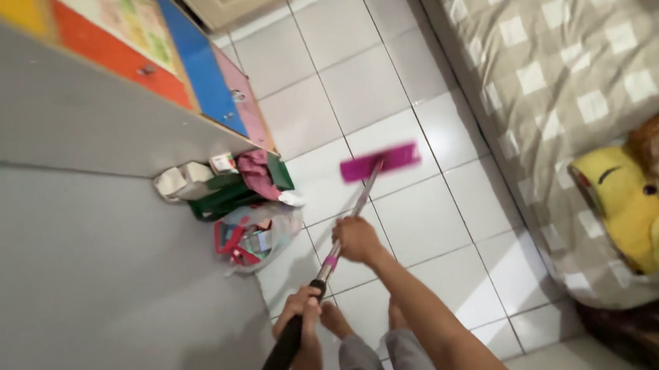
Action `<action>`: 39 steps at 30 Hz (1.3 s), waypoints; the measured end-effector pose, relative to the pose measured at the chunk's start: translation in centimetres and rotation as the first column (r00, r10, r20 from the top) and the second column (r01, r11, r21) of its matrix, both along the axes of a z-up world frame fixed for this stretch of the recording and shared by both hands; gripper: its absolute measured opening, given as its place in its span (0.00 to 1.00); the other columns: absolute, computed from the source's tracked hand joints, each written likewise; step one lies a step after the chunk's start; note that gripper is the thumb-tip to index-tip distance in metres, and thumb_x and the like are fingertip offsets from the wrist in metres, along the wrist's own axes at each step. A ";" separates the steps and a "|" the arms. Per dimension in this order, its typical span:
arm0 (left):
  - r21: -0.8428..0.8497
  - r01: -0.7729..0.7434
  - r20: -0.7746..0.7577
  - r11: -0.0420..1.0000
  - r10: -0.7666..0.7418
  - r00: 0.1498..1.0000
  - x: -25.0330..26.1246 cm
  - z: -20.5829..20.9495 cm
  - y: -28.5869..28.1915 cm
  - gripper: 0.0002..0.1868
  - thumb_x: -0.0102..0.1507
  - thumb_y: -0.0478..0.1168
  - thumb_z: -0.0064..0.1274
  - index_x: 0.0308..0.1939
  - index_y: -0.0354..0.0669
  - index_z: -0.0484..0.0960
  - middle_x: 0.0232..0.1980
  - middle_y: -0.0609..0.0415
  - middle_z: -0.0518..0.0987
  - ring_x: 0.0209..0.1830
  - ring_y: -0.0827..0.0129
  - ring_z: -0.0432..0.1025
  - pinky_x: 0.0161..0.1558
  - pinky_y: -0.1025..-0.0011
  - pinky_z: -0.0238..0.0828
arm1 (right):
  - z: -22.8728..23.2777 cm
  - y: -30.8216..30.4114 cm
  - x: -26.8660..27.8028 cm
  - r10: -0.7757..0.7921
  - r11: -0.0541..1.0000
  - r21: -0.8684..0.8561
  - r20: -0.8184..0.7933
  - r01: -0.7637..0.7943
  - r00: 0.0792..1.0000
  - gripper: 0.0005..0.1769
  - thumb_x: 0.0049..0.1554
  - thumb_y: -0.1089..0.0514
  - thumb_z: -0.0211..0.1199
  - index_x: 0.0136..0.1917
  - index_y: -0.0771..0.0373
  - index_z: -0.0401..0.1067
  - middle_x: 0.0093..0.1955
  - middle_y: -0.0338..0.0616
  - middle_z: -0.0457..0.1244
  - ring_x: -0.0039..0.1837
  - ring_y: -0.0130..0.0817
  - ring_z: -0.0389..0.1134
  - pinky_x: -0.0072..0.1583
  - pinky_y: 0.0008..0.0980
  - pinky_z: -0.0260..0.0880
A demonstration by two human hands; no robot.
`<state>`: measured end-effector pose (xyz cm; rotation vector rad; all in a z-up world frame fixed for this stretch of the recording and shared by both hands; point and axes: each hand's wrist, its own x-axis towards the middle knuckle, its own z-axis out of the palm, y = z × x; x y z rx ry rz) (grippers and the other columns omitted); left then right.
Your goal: Mopping the tiled floor of a house using a mop and bucket.
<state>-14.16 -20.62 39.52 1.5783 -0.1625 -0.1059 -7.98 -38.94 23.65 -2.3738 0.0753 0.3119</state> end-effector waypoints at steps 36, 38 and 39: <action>-0.131 0.137 0.037 0.982 -0.133 0.990 -1.5 0.8 5.1 0.17 0.67 0.32 0.48 0.22 0.39 0.69 0.28 0.51 0.74 0.40 0.59 0.75 0.68 0.52 0.64 | 1.6 2.5 -5.7 -0.171 0.970 0.170 -0.037 0.175 0.985 0.08 0.49 0.53 0.65 0.40 0.58 0.77 0.49 0.45 0.67 0.58 0.47 0.67 0.56 0.47 0.73; -0.314 0.324 0.058 0.893 -0.323 0.945 -0.1 -3.8 10.8 0.18 0.67 0.34 0.46 0.21 0.37 0.71 0.28 0.49 0.75 0.41 0.58 0.73 0.67 0.56 0.59 | 1.8 3.4 -6.6 -0.165 0.972 0.162 -0.048 0.170 0.985 0.09 0.50 0.52 0.66 0.38 0.59 0.77 0.48 0.44 0.67 0.58 0.46 0.67 0.56 0.46 0.73; -0.302 0.186 -0.013 0.935 -0.199 0.980 -0.9 -5.5 13.0 0.17 0.68 0.35 0.47 0.23 0.37 0.71 0.28 0.50 0.74 0.39 0.61 0.71 0.62 0.59 0.58 | 2.2 3.7 -7.1 -0.104 0.985 0.124 -0.114 0.118 0.988 0.09 0.49 0.52 0.66 0.38 0.58 0.77 0.48 0.43 0.67 0.58 0.45 0.67 0.55 0.47 0.73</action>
